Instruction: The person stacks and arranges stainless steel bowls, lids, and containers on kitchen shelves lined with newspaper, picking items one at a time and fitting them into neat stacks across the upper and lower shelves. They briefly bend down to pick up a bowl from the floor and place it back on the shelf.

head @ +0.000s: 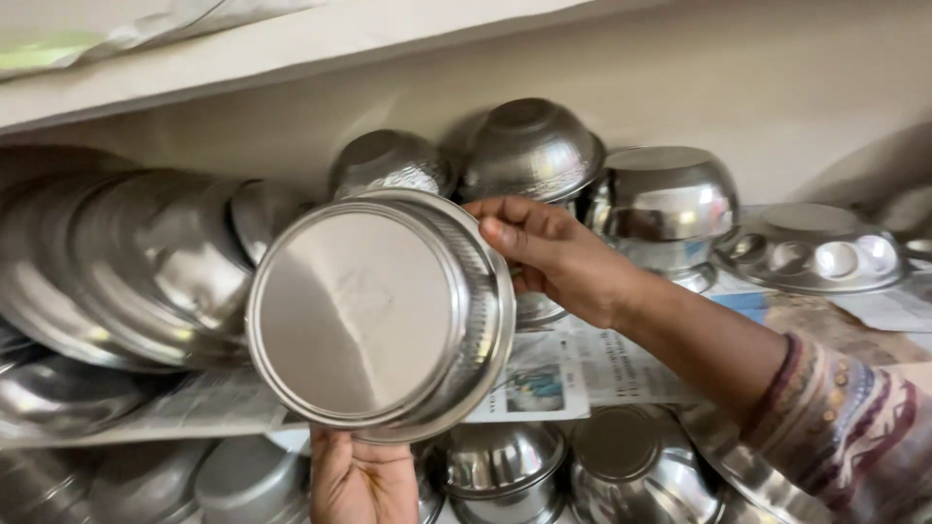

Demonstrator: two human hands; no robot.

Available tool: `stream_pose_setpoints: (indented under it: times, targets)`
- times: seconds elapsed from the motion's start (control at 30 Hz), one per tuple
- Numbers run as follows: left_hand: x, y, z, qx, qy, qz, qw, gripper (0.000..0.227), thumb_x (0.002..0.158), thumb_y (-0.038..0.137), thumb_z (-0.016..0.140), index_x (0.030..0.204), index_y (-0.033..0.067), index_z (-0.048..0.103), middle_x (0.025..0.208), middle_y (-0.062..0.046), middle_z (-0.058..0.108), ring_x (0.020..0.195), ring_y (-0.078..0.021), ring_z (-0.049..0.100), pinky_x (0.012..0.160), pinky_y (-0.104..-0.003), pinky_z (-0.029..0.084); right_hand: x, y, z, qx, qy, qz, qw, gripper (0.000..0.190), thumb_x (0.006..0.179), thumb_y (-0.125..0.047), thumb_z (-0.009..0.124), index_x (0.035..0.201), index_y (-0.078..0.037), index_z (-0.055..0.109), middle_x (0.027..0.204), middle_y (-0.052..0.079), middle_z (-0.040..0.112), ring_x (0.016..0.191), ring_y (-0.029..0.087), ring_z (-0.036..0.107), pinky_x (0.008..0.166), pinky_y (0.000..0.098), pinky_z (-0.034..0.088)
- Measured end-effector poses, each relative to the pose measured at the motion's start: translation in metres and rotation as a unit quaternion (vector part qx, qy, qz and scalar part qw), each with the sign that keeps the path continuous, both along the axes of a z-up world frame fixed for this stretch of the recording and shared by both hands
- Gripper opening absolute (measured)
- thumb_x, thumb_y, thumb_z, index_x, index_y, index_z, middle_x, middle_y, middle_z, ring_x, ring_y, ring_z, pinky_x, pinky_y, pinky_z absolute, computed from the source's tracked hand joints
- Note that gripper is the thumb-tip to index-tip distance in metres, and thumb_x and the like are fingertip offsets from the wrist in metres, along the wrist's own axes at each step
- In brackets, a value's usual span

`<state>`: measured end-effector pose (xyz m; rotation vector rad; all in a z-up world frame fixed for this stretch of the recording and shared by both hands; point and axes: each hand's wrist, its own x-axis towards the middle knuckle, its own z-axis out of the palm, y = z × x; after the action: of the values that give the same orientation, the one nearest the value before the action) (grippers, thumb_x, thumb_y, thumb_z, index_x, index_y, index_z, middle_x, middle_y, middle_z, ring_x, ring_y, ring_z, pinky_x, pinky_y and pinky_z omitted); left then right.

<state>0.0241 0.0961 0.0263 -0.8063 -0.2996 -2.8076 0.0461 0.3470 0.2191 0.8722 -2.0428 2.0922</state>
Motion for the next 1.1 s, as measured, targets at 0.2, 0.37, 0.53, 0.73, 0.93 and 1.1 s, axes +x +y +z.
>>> stream_pose_setpoints:
  times: [0.2,0.37,0.53,0.73,0.93,1.1]
  targets:
    - [0.004,0.053,0.023,-0.073,0.027,-0.023,0.997,0.063,0.095,0.001,0.055,0.156,0.006,0.041,0.158,-0.018,0.048,0.144,-0.0326,0.046,0.118,-0.06,0.036,0.023,0.077,-0.004,0.061,0.032,-0.073,0.995,0.061,0.09,-0.019,0.068,0.148,-0.009,0.052,0.123,0.011,0.076,0.098,0.017,0.073,0.078,0.0362,0.062]
    - [0.044,0.109,0.073,-0.146,0.016,-0.009,0.989,0.058,0.094,0.006,0.054,0.152,0.0036,0.043,0.15,-0.018,0.053,0.139,-0.0326,0.052,0.115,-0.057,0.042,0.04,0.142,0.003,0.056,0.006,-0.167,0.984,0.044,0.094,-0.009,0.059,0.137,-0.008,0.064,0.11,0.014,0.078,0.081,0.017,0.076,0.064,0.0333,0.069]
    - [0.055,0.163,0.128,-0.406,0.036,0.032,0.913,0.04,0.103,0.024,0.045,0.136,0.0044,0.055,0.119,-0.016,0.07,0.109,-0.0271,0.07,0.094,-0.045,0.059,0.034,0.226,0.015,0.017,-0.027,-0.3,0.953,0.024,0.102,-0.01,0.059,0.118,-0.005,0.077,0.087,0.016,0.076,0.06,0.013,0.064,0.052,0.0303,0.056]
    - [0.014,0.235,0.146,-0.454,0.09,0.059,0.885,0.029,0.105,0.025,0.054,0.121,0.0012,0.061,0.1,-0.012,0.074,0.084,-0.0199,0.073,0.077,-0.037,0.063,-0.003,0.297,0.026,0.034,0.041,-0.374,0.926,0.017,0.096,-0.006,0.067,0.104,0.008,0.072,0.08,0.015,0.072,0.06,0.016,0.064,0.051,0.0299,0.053]
    - [-0.009,0.29,0.141,-0.421,0.152,0.059,0.892,0.028,0.106,0.024,0.057,0.115,-0.0026,0.062,0.097,-0.013,0.075,0.08,-0.0214,0.077,0.075,-0.035,0.066,-0.03,0.329,0.027,-0.157,0.015,-0.353,0.922,0.016,0.093,-0.008,0.074,0.104,0.004,0.072,0.086,0.013,0.076,0.069,0.017,0.073,0.06,0.0269,0.063]
    - [-0.011,0.295,0.131,-0.412,0.159,0.072,0.894,0.027,0.106,0.022,0.057,0.119,-0.0022,0.061,0.097,-0.013,0.075,0.08,-0.0202,0.076,0.074,-0.034,0.066,-0.043,0.347,0.016,-0.12,0.034,-0.341,0.932,0.018,0.097,-0.012,0.074,0.105,0.003,0.074,0.087,0.012,0.073,0.067,0.016,0.07,0.058,0.0294,0.061]
